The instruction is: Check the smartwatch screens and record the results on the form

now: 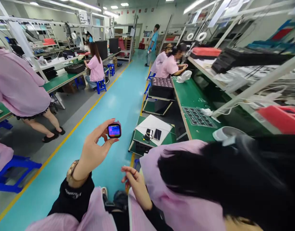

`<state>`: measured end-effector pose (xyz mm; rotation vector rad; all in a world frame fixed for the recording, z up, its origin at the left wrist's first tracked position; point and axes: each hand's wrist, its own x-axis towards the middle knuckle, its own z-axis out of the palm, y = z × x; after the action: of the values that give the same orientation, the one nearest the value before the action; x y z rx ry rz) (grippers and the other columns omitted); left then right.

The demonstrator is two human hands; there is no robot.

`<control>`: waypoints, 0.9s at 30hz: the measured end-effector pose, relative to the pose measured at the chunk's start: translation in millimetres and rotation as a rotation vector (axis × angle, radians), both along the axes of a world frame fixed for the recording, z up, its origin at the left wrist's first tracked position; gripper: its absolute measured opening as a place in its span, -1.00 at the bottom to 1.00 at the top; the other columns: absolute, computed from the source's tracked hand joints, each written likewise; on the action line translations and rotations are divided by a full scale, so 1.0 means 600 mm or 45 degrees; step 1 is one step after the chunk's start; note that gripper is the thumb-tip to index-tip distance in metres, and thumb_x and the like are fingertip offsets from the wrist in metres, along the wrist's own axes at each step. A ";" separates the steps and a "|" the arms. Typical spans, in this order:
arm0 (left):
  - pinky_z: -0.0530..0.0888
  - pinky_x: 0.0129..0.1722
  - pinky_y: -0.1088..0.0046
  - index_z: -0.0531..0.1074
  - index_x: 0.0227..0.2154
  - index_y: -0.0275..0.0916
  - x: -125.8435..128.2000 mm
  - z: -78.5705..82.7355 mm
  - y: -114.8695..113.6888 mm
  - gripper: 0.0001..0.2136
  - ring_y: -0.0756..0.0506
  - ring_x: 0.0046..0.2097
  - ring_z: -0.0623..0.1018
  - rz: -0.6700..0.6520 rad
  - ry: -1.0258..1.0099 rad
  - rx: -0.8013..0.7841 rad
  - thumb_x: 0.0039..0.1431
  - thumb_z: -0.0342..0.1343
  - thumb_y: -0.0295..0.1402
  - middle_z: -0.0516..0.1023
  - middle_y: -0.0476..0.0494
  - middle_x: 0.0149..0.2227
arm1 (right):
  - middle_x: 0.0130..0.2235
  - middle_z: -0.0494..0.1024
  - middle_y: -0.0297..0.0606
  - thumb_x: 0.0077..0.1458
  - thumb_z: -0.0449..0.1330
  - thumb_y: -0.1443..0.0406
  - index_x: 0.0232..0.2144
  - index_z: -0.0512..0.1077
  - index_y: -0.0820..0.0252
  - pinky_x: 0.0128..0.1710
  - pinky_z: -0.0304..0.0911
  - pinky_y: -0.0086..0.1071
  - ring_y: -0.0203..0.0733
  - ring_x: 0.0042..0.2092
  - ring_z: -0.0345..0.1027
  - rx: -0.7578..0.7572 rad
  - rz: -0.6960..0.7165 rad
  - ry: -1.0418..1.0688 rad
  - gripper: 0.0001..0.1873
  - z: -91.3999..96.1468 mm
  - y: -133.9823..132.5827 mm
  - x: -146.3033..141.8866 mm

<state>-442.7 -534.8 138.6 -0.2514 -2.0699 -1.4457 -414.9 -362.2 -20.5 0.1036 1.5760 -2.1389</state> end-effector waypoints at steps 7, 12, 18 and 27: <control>0.53 -0.29 0.48 0.47 0.13 -0.11 -0.207 -0.012 -0.073 -0.57 -0.03 -0.28 0.54 -0.259 -0.102 0.089 0.18 0.30 -0.34 0.62 -0.14 -0.07 | -0.39 0.56 -0.18 -0.15 0.44 -0.16 -0.20 0.59 0.25 -0.57 0.30 -0.43 -0.17 -0.45 0.42 0.116 -0.299 -0.090 -0.34 -0.021 -0.013 -0.114; 0.55 -0.17 0.42 0.42 0.19 -0.03 -0.406 -0.069 -0.108 -0.52 -0.06 -0.19 0.54 -0.321 -0.125 0.079 0.21 0.29 -0.33 0.57 -0.17 0.01 | -0.30 0.61 -0.15 -0.22 0.50 -0.06 -0.18 0.61 0.23 -0.53 0.39 -0.39 -0.12 -0.39 0.48 0.229 -0.691 -0.199 -0.37 -0.119 0.019 -0.265; 0.54 -0.21 0.43 0.42 0.18 -0.09 -0.678 -0.049 -0.149 -0.51 -0.07 -0.21 0.55 -0.315 -0.093 0.093 0.19 0.32 -0.30 0.58 -0.19 0.00 | -0.06 0.61 -0.05 -0.10 0.48 -0.09 -0.10 0.57 0.22 -0.31 0.55 -0.26 0.00 -0.20 0.58 0.236 -0.680 0.052 -0.36 -0.108 0.003 -0.608; 0.55 -0.17 0.43 0.44 0.17 -0.09 -1.014 -0.047 -0.229 -0.50 -0.11 -0.10 0.59 -0.164 -0.169 0.107 0.16 0.34 -0.32 0.58 -0.20 0.03 | -0.07 0.63 -0.06 0.08 0.35 -0.11 -0.15 0.61 0.24 -0.15 0.56 -0.18 0.02 -0.15 0.61 0.211 -0.109 0.405 -0.45 0.041 -0.165 -1.113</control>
<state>-1051.2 -671.9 110.6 -0.2656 -2.1251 -1.6634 -1082.9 -461.5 4.3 -0.1236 1.9611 -2.1676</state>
